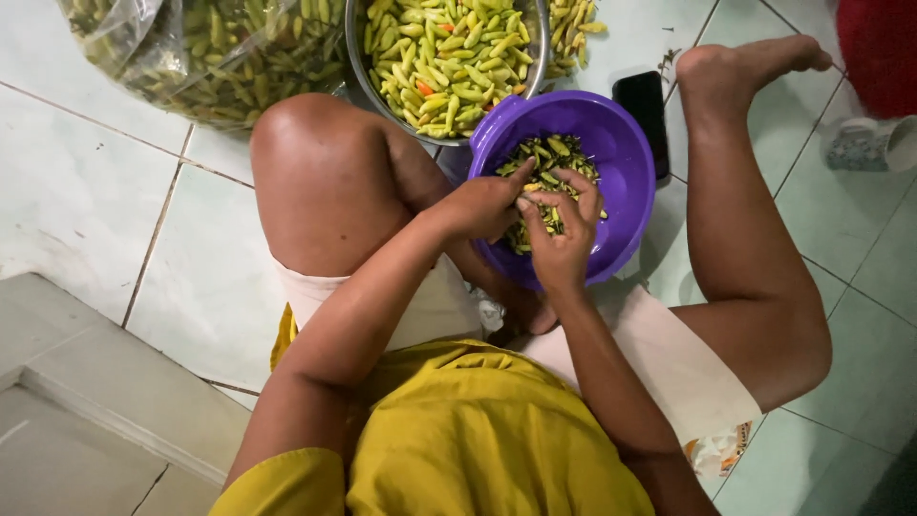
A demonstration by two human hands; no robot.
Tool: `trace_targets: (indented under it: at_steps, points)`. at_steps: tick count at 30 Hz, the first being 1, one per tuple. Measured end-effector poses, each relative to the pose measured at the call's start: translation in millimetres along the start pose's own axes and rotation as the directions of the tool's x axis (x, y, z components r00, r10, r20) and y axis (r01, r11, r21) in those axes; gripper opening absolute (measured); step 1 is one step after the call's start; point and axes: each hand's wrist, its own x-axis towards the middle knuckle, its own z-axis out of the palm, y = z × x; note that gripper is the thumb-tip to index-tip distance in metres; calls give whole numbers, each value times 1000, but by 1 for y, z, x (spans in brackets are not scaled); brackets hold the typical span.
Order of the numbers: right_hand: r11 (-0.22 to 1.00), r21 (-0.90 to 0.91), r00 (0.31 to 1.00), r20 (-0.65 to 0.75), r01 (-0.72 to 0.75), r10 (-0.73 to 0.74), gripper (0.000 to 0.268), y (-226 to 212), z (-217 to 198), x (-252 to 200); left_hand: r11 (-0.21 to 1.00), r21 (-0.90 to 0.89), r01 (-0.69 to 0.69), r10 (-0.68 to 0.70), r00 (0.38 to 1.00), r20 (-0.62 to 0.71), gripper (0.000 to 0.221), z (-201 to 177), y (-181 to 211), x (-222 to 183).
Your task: Sorting and cleaning green chilies by hand, transferring them from a large metal bowl to a smaller purple bowl while sitting on the floor.
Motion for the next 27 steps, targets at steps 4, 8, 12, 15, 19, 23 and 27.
trace_targets:
  at_steps: [4, 8, 12, 15, 19, 23, 27]
  points:
    - [1000, -24, 1000, 7, 6, -6, 10, -2, -2, -4, 998, -43, 42, -40, 998, 47, 83, -8, 9, -4]
    - [972, 133, 975, 129, -196, 179, 17, 7, -9, -6, 998, -33, 57, -54, 996, 68, 85, -13, 18, -9]
    - [855, 345, 918, 224, -388, 326, 27, 23, -8, -17, 995, 100, 1, -7, 998, 66, 86, 2, 4, -1]
    - [776, 452, 898, 206, -439, 388, 24, 27, -8, -18, 1000, 5, 12, -12, 1000, 1, 79, -3, 14, -4]
    - [691, 509, 848, 181, -514, 498, 19, 28, -22, -11, 998, 57, 12, -13, 1000, 20, 67, 2, 6, 1]
    - [777, 415, 880, 179, -473, 440, 21, 32, -21, -12, 999, 36, 17, -18, 1000, 2, 63, 6, 4, 5]
    - [902, 244, 934, 138, -356, 331, 18, 35, -18, -14, 999, 8, 34, -34, 999, -6, 61, 7, 1, 5]
